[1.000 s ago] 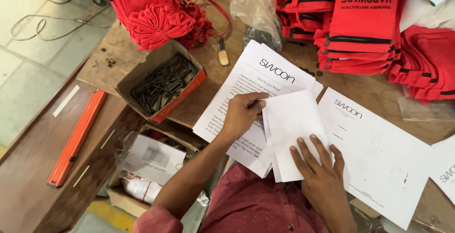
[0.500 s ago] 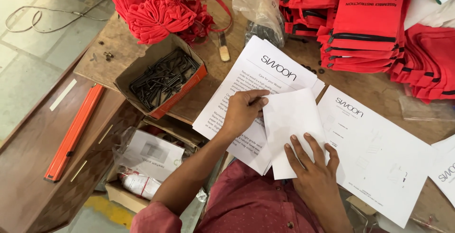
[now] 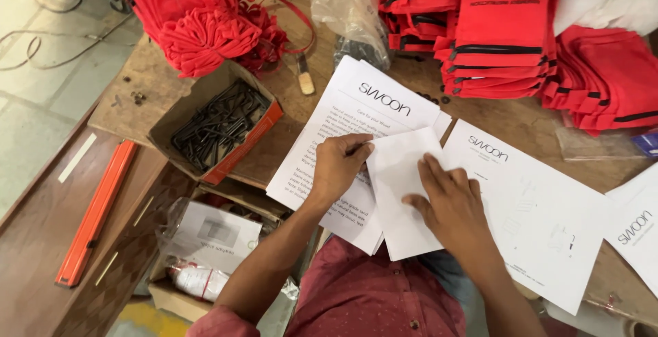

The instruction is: The recorder is sorting assembly instructions and placing them into hardware pouches in a furniture workshop.

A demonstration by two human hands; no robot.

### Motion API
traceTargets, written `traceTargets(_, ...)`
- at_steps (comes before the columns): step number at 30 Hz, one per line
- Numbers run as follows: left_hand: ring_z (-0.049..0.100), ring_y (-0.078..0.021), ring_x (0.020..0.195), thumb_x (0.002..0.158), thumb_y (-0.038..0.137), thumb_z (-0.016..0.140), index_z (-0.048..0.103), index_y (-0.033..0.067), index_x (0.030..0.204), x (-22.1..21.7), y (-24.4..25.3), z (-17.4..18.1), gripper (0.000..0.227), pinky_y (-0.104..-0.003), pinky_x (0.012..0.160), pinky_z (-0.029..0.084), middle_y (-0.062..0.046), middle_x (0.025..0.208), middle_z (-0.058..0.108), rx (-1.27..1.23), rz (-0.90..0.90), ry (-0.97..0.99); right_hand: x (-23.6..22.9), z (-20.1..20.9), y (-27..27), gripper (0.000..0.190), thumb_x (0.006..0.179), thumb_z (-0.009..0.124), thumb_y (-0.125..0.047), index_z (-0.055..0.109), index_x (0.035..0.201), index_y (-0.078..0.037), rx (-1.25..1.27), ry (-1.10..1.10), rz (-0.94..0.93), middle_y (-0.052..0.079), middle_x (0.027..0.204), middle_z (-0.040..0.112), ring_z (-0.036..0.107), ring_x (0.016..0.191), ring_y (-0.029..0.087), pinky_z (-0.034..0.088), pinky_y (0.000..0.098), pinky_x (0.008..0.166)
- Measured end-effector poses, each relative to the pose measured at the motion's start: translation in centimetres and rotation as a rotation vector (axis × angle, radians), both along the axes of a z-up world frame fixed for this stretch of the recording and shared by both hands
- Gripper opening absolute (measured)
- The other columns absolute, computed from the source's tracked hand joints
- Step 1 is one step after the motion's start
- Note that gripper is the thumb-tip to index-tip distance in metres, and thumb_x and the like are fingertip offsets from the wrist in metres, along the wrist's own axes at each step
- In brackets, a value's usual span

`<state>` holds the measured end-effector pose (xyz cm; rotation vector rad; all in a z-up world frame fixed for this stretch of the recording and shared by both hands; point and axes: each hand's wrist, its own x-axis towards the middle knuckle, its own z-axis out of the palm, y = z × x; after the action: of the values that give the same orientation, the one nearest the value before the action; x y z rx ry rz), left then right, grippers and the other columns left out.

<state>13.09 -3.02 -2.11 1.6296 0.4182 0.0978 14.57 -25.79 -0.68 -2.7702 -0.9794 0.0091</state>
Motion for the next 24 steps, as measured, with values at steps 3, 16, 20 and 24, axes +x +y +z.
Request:
traceTargets(3,0.071,-0.0109,0.066,0.093,0.012,0.071,0.074,-0.0008,0.117,0.1,-0.1,-0.1,0.028,-0.025,0.061,0.060,-0.012,0.087,0.079,0.054,0.014,0.003,2.2,-1.3,0.7,0.071,0.089,0.063,-0.050,0.056,0.140,0.000,-0.014,-0.113,-0.048,0.009,0.153,0.052,0.054,0.098,0.030,0.049,0.0427,0.085)
traceTargets(16,0.069,-0.0318,0.063,0.083,0.005,0.070,0.079,0.0049,0.104,0.2,-0.5,-0.2,0.024,-0.041,0.063,0.055,-0.018,0.075,0.071,0.671,-0.039,-0.296,4.0,-2.9,0.4,0.047,0.095,0.068,-0.030,0.069,0.129,0.001,0.071,-0.406,0.019,0.010,0.138,0.066,0.058,0.078,0.024,0.056,0.0346,0.068)
traceTargets(20,0.068,-0.0327,0.063,0.083,0.005,0.069,0.080,0.0059,0.103,0.4,-0.8,-0.2,0.022,-0.043,0.063,0.055,-0.018,0.074,0.071,0.702,-0.041,-0.270,3.5,-3.1,-0.7,0.037,0.095,0.070,-0.023,0.073,0.121,0.002,0.146,-0.444,0.046,0.011,0.131,0.071,0.058,0.082,0.023,0.057,0.0346,0.071)
traceTargets(24,0.068,-0.0324,0.062,0.085,0.005,0.069,0.080,0.0057,0.103,0.6,-0.8,-0.1,0.021,-0.042,0.063,0.056,-0.019,0.072,0.070,0.693,-0.030,-0.259,1.9,-1.7,-2.1,0.034,0.090,0.071,-0.020,0.074,0.114,0.003,0.088,-0.450,0.097,0.012,0.124,0.072,0.059,0.086,0.025,0.056,0.0363,0.073)
